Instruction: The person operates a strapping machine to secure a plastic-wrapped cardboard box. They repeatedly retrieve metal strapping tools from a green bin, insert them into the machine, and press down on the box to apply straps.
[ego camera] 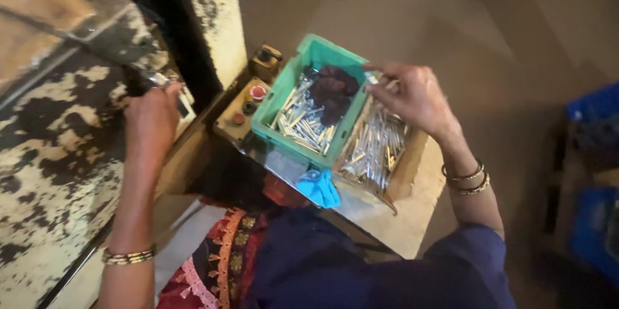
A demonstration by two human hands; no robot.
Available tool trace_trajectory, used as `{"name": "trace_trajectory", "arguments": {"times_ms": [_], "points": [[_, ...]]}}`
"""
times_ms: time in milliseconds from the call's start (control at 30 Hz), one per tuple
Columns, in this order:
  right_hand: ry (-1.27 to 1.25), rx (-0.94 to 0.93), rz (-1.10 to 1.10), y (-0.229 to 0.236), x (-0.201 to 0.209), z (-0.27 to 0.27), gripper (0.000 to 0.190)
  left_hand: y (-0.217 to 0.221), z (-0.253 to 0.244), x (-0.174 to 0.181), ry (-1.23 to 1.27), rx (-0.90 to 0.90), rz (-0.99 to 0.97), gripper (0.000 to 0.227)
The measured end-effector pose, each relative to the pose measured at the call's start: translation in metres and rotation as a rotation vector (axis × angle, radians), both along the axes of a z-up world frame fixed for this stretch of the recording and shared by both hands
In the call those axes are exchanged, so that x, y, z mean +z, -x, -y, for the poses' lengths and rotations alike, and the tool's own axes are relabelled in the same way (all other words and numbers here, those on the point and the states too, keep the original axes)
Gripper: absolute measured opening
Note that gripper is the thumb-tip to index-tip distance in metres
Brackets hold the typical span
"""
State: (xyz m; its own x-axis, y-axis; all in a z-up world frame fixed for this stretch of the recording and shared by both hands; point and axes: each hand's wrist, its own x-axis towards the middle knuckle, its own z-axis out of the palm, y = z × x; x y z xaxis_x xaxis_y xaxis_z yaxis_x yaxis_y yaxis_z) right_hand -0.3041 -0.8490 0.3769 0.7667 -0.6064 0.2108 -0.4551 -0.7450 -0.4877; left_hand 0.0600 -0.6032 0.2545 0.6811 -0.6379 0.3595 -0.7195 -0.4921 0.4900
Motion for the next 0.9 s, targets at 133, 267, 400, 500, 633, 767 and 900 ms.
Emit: {"name": "trace_trajectory", "arguments": {"times_ms": [133, 267, 400, 500, 633, 767, 900], "points": [[0.277, -0.24, -0.083, 0.033, -0.013, 0.007, 0.028, 0.002, 0.001, -0.001, -0.025, 0.024, 0.036, 0.053], [0.468, -0.259, -0.04, 0.024, -0.02, 0.008, 0.018, 0.007, -0.003, -0.001, -0.088, 0.047, 0.025, 0.051], [0.306, 0.019, -0.092, -0.023, -0.014, -0.016, 0.028, 0.036, -0.023, 0.012, -0.195, 0.041, 0.072, 0.029], [0.308, 0.36, -0.127, -0.072, -0.006, -0.05, 0.032, 0.071, -0.058, 0.035, -0.164, -0.012, 0.042, 0.028], [0.38, 0.624, -0.013, -0.154, 0.013, -0.108, 0.03, 0.085, -0.116, 0.08, 0.182, 0.097, 0.404, 0.032], [0.332, 0.949, 0.404, -0.243, 0.046, -0.161, 0.038, 0.052, -0.178, 0.129, 0.19, 0.256, 0.666, 0.051], [0.517, 0.996, 0.641, -0.354, 0.075, -0.213, 0.051, 0.006, -0.227, 0.171, 0.034, 0.457, 0.677, 0.065]]}}
